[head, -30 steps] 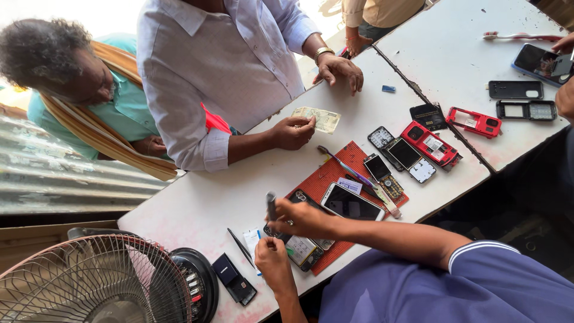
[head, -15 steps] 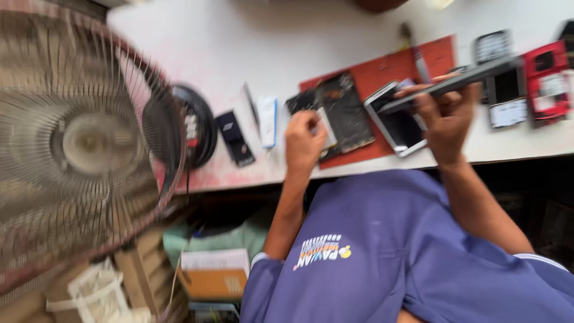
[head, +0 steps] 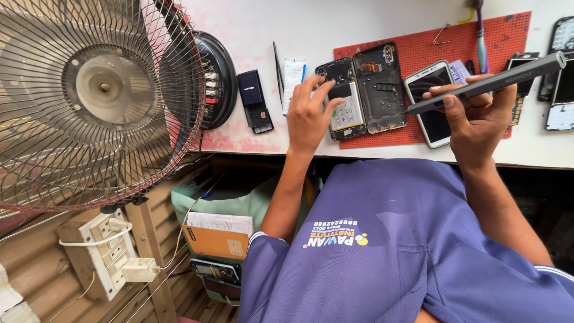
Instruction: The person retrieves cash from a drawer, then handles a smartphone, removes its back cover, and uses a screwdriver to unscrew internal components. The person continues to manipulate the phone's internal parts while seated at a workbench.
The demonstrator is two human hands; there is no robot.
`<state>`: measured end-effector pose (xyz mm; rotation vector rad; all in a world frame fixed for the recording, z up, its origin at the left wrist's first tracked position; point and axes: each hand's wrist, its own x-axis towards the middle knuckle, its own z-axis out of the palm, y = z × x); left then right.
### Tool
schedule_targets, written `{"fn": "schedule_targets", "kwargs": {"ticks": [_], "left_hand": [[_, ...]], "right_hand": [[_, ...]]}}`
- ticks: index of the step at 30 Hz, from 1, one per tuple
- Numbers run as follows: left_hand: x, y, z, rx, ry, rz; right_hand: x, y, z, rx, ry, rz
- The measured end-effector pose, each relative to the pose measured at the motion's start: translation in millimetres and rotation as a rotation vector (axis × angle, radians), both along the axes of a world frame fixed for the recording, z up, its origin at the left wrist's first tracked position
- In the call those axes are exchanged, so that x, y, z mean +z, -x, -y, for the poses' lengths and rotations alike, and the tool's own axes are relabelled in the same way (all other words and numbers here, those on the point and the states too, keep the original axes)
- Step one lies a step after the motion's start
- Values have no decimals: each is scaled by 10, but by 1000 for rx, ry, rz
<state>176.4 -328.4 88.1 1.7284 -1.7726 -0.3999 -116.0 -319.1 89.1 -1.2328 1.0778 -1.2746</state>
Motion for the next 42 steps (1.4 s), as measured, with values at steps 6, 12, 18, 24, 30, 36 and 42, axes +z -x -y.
{"fn": "schedule_targets", "kwargs": {"ticks": [6,12,18,24,30,36,42], "left_hand": [[-177,88,77,6,9,21],[-268,177,166,58,115,23],[-143,144,218,145,99,-206],[-2,117,177,178,37,-387],[58,162,109,73,59,-78],[-177,187,77,56,73,30],[-329,167,212,110,190,-52]], "right_hand": [[-73,20,-29,38,30,-7],[-116,54,-60,45,16,16],[-113,49,-42,60,23,-6],[-10,56,-10,7,4,-33],[12,19,8,-6,-4,-52],[16,17,-1,-4,-28,-23],[29,20,0,-10,-28,-35]]}}
